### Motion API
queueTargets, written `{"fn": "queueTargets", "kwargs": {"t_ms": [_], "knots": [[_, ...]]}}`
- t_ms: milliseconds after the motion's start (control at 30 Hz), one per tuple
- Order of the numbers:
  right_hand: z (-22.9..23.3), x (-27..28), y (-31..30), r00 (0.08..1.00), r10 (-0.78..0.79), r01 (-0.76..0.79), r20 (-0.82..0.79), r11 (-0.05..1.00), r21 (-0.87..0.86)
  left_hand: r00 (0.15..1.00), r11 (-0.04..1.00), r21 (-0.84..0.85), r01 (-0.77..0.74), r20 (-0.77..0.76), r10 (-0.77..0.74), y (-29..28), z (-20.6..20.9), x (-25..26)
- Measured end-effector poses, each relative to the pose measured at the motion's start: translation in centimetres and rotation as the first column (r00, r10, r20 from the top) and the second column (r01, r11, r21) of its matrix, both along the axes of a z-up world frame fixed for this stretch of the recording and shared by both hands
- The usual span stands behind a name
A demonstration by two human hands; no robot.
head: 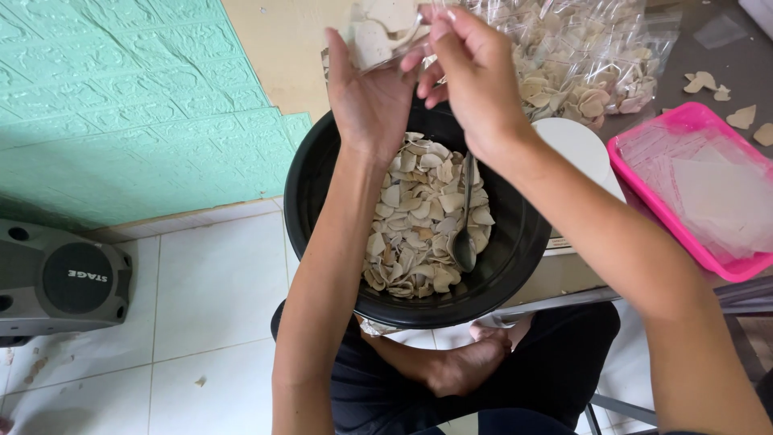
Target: Scooping dried chips from a bowl into small plastic bags for packaging
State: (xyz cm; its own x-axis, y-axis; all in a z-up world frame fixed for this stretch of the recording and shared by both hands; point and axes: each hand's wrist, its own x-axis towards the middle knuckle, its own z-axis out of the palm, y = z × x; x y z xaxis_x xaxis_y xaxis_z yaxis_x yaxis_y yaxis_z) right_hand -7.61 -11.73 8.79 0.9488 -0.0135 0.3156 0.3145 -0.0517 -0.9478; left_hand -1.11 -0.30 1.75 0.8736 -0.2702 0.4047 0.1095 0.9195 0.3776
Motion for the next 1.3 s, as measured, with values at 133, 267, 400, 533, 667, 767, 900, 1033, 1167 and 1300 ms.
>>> {"fn": "queueTargets", "kwargs": {"t_ms": [133, 267, 400, 533, 667, 767, 900, 1033, 1167, 1300], "knots": [[1.2, 1.0, -2.5, 0.997, 0.016, -0.010, 0.080, 0.997, -0.082, 0.931, 0.997, -0.024, -0.077, -0.360, 0.063, 0.5, 2.7, -1.6], [3.5, 1.1, -5.4, 0.991, -0.029, 0.013, -0.129, 0.993, -0.117, 0.964, 0.989, 0.139, 0.047, -0.266, -0.009, 0.4, 1.9, -0.6], [3.8, 1.6, -6.5, 0.987, -0.101, 0.086, -0.127, 0.989, -0.119, 0.982, 0.953, 0.297, 0.060, -0.189, -0.003, -0.8, 0.8, -0.4], [2.1, 2.1, -6.4, 0.992, -0.122, 0.126, -0.037, 0.987, 0.099, 0.965, 0.972, 0.214, -0.094, -0.222, 0.142, -1.4, -0.3, 0.7], [0.2, 1.0, -5.3, 0.997, -0.055, 0.063, 0.044, 0.976, -0.206, 0.956, 0.959, 0.204, -0.195, -0.179, 0.233, -0.9, -0.7, 0.8], [-1.0, 1.6, -4.8, 0.987, 0.050, -0.019, 0.153, 0.980, -0.198, 0.969, 0.960, 0.217, -0.175, -0.136, 0.208, -0.9, -0.3, 0.4], [-1.2, 1.8, -5.0, 0.983, -0.022, 0.053, 0.182, 0.985, -0.164, 0.939, 0.829, 0.461, -0.316, 0.027, 0.342, -0.4, 1.4, -1.1], [-1.6, 1.3, -5.4, 0.987, -0.071, 0.095, 0.144, 0.982, -0.166, 0.883, 0.632, 0.619, -0.466, 0.278, 0.378, -0.5, 1.7, -1.7], [-2.3, 1.9, -5.5, 0.976, -0.122, 0.136, 0.182, 0.989, -0.065, 0.880, 0.595, 0.654, -0.467, 0.274, 0.388, -0.5, 2.4, -2.5], [-2.3, 2.0, -5.5, 0.952, -0.126, 0.148, 0.278, 0.987, -0.060, 0.864, 0.544, 0.672, -0.502, 0.362, 0.350, -0.4, 2.3, -2.9]]}}
